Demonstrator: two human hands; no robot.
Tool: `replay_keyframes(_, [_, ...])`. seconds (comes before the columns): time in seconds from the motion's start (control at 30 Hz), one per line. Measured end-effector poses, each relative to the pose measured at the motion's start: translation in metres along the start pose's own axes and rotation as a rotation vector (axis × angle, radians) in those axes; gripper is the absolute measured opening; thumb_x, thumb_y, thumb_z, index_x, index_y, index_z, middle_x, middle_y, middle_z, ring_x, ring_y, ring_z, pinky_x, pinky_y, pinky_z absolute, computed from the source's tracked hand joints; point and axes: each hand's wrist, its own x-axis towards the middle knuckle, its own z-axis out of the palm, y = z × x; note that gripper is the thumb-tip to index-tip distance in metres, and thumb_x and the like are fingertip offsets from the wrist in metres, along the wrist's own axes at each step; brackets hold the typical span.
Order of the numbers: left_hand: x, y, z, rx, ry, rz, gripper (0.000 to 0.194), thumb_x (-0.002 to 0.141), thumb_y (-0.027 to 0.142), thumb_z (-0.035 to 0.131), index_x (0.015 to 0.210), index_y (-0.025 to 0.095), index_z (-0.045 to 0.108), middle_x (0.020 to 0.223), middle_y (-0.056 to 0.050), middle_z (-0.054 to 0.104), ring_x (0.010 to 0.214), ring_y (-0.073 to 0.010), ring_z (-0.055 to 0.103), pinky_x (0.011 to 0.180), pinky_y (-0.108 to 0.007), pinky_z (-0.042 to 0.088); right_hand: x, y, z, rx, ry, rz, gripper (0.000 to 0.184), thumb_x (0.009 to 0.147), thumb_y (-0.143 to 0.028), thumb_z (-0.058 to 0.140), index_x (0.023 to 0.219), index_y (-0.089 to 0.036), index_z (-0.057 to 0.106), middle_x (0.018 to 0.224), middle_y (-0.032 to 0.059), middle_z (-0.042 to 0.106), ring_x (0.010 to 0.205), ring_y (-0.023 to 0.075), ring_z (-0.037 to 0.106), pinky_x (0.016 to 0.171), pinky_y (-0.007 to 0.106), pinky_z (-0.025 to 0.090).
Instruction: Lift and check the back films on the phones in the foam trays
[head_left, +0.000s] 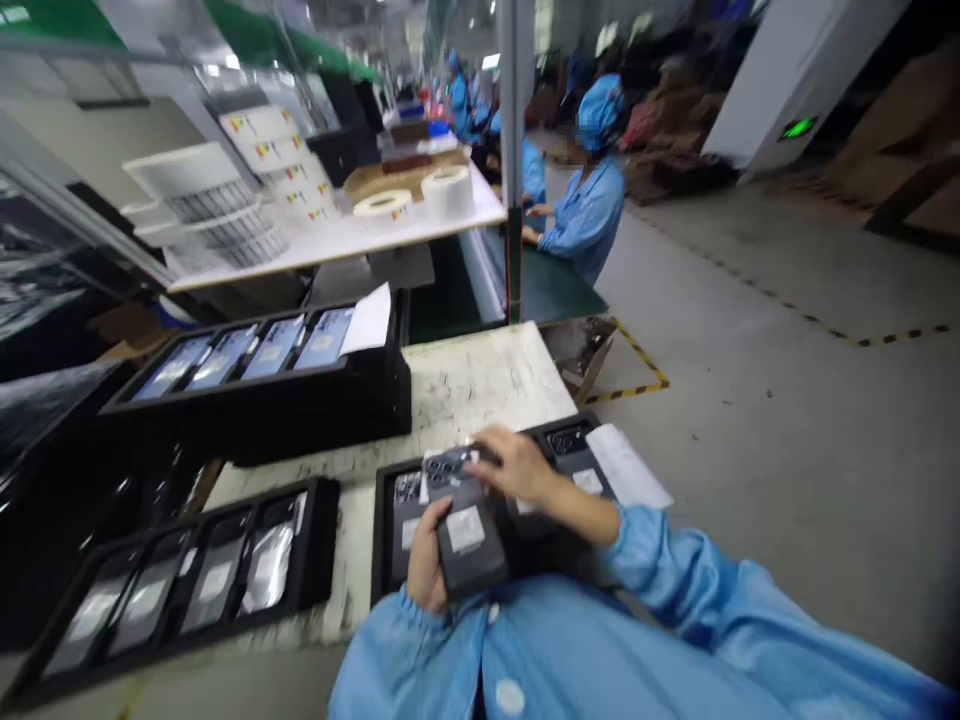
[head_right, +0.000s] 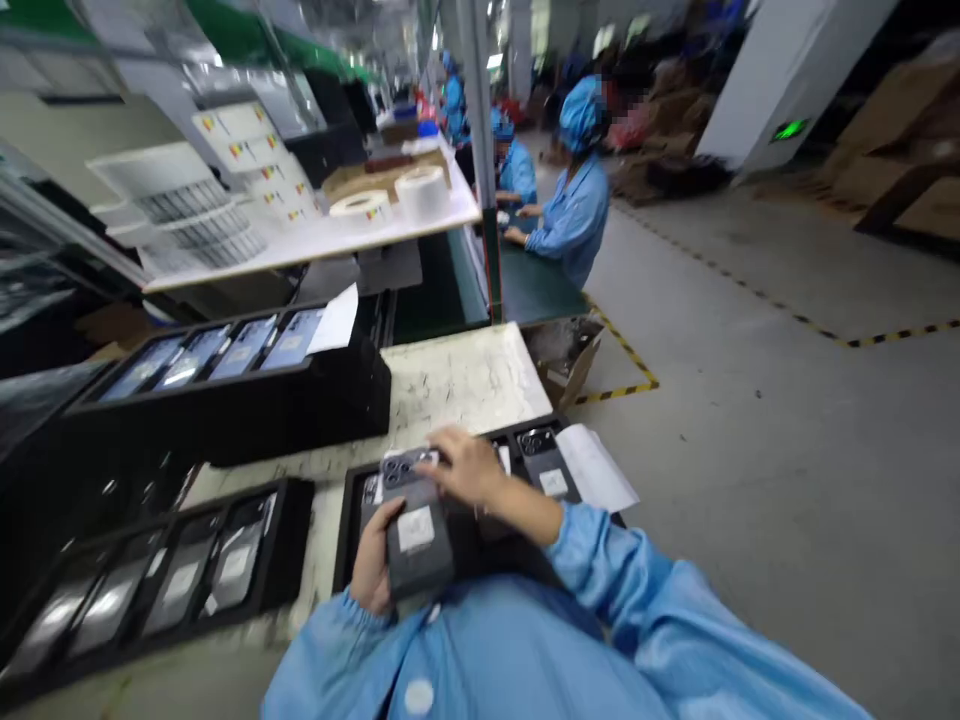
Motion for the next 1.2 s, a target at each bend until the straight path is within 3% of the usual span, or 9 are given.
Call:
replay_keyframes(0.1, [0.031,-0.016,-0.016,0.051,0.102,0.050,0.019,0.073,0.025,0.062,0.083,0.009,0.064,0.064,-0.006,0.067,0.069,-0.0221,0.068,0.072,-0.034,0.053,0.009,0.035,0.018,0.018,-0.156,0.193,0.036,0.088,-0.037,0.057,0.113,-0.012,0.062,0.104,0.0095,0.067,0.094,0.0168,0.064,0.081,0.026,0.051])
replay_keyframes(0.23, [0.072,-0.028,-0.041,0.107,0.185,0.152,0.013,0.068,0.018,0.067,0.076,0.011,0.059,0.060,-0.001,0.063,0.061,-0.0159,0.064,0.069,-0.030,0.051,-0.003,0.067,0.032,-0.102,-0.307,0.233,0.029,0.090,-0.029,0.051,0.109,-0.012,0.064,0.106,0.0108,0.066,0.101,0.0211,0.061,0.088,0.031,0.048])
replay_keyframes(0.4, [0.098,-0.021,-0.052,0.218,0.166,0.224,0.007,0.078,0.014,0.062,0.084,0.011,0.060,0.068,0.001,0.063,0.064,-0.0122,0.061,0.071,-0.031,0.051,-0.042,0.074,0.020,-0.331,-0.541,0.056,0.040,0.080,-0.034,0.063,0.116,-0.017,0.061,0.121,0.0126,0.056,0.092,0.0277,0.064,0.074,0.038,0.052])
replay_keyframes(0.57, [0.115,-0.024,-0.053,0.313,0.189,0.287,0.022,0.073,0.006,0.064,0.094,0.012,0.060,0.079,-0.001,0.065,0.073,-0.0132,0.062,0.079,-0.034,0.050,-0.067,0.071,0.023,-0.435,-0.733,-0.217,0.055,0.074,-0.026,0.068,0.127,-0.024,0.052,0.142,0.0146,0.038,0.088,0.0254,0.066,0.071,0.036,0.053])
replay_keyframes(0.7, [0.109,-0.028,-0.048,0.332,0.164,0.347,0.048,0.061,0.000,0.065,0.106,0.016,0.056,0.090,-0.003,0.067,0.084,-0.0151,0.063,0.088,-0.033,0.048,-0.065,0.071,0.030,-0.520,-0.757,-0.365,0.052,0.077,-0.024,0.064,0.126,-0.016,0.050,0.145,0.0206,0.032,0.085,0.0262,0.067,0.066,0.035,0.054])
replay_keyframes(0.83, [0.092,-0.031,-0.040,0.287,0.127,0.380,0.050,0.061,0.007,0.064,0.109,0.018,0.051,0.102,-0.007,0.066,0.096,-0.0206,0.063,0.090,-0.036,0.048,-0.059,0.069,0.026,-0.577,-0.768,-0.453,0.058,0.076,-0.033,0.065,0.129,-0.016,0.048,0.142,0.0197,0.039,0.080,0.0253,0.068,0.060,0.034,0.055])
replay_keyframes(0.97, [0.077,-0.034,-0.039,0.223,0.228,0.441,0.063,0.063,0.008,0.062,0.121,0.024,0.043,0.135,-0.009,0.047,0.131,-0.0198,0.042,0.103,-0.030,0.038,-0.061,0.064,0.023,-0.602,-0.749,-0.511,0.053,0.077,-0.028,0.058,0.127,-0.013,0.049,0.137,0.0231,0.044,0.072,0.0232,0.068,0.054,0.031,0.052])
replay_keyframes(1.07, [0.064,-0.033,-0.041,0.228,0.265,0.466,0.063,0.061,0.004,0.066,0.119,0.024,0.048,0.146,-0.007,0.036,0.138,-0.0192,0.030,0.107,-0.024,0.030,-0.066,0.064,0.023,-0.566,-0.708,-0.542,0.058,0.075,-0.024,0.056,0.130,-0.009,0.047,0.135,0.0280,0.044,0.068,0.0222,0.068,0.052,0.030,0.050])
replay_keyframes(1.2, [0.048,-0.026,-0.041,0.226,0.199,0.448,0.052,0.068,0.008,0.065,0.117,0.023,0.054,0.131,-0.007,0.053,0.121,-0.0169,0.051,0.099,-0.023,0.039,-0.069,0.079,0.020,-0.509,-0.614,-0.540,0.046,0.085,-0.022,0.045,0.126,-0.003,0.051,0.133,0.0283,0.046,0.075,0.0220,0.067,0.058,0.032,0.052])
